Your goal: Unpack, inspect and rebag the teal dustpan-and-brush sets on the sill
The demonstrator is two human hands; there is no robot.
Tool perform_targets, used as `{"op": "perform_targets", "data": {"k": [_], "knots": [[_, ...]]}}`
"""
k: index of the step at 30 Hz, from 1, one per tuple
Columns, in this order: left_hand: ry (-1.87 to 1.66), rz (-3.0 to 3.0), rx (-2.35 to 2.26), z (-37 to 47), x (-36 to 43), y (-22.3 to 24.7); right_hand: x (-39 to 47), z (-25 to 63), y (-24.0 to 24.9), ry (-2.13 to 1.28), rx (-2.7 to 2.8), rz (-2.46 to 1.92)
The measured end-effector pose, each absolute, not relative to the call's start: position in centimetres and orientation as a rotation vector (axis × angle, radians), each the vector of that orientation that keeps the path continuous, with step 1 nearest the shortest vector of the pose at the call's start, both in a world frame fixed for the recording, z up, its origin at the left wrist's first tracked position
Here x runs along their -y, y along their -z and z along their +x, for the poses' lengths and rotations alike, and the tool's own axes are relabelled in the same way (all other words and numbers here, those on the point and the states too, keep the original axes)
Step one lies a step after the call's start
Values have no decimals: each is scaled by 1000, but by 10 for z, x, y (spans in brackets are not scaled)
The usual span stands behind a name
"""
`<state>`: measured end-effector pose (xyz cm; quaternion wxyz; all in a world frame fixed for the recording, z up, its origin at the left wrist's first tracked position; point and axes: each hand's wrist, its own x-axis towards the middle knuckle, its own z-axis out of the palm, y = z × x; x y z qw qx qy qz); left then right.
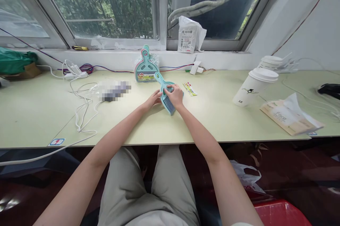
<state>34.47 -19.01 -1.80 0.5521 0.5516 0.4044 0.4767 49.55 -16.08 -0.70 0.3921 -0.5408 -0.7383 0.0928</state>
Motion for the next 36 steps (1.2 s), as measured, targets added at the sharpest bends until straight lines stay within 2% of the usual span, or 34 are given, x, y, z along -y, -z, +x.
{"op": "perform_targets", "data": {"k": [5, 9, 12, 16, 23, 29, 36], "knots": [[-1181, 1051, -971, 340, 182, 25, 147, 506, 11, -227, 1895, -1346], [-1357, 966, -1096, 320, 177, 21, 122, 540, 23, -26, 1746, -1729], [-1454, 967, -1134, 301, 175, 18, 105, 570, 34, -172, 1874, -1890], [-1523, 919, -1150, 281, 172, 17, 97, 587, 40, -315, 2050, -1786], [-1657, 780, -1009, 272, 170, 16, 118, 554, 33, -24, 2156, -1536], [-1674, 704, -965, 277, 171, 15, 128, 531, 34, -242, 2425, -1275], [-1711, 671, -1109, 278, 167, 24, 135, 525, 31, -86, 2148, -1534]]}}
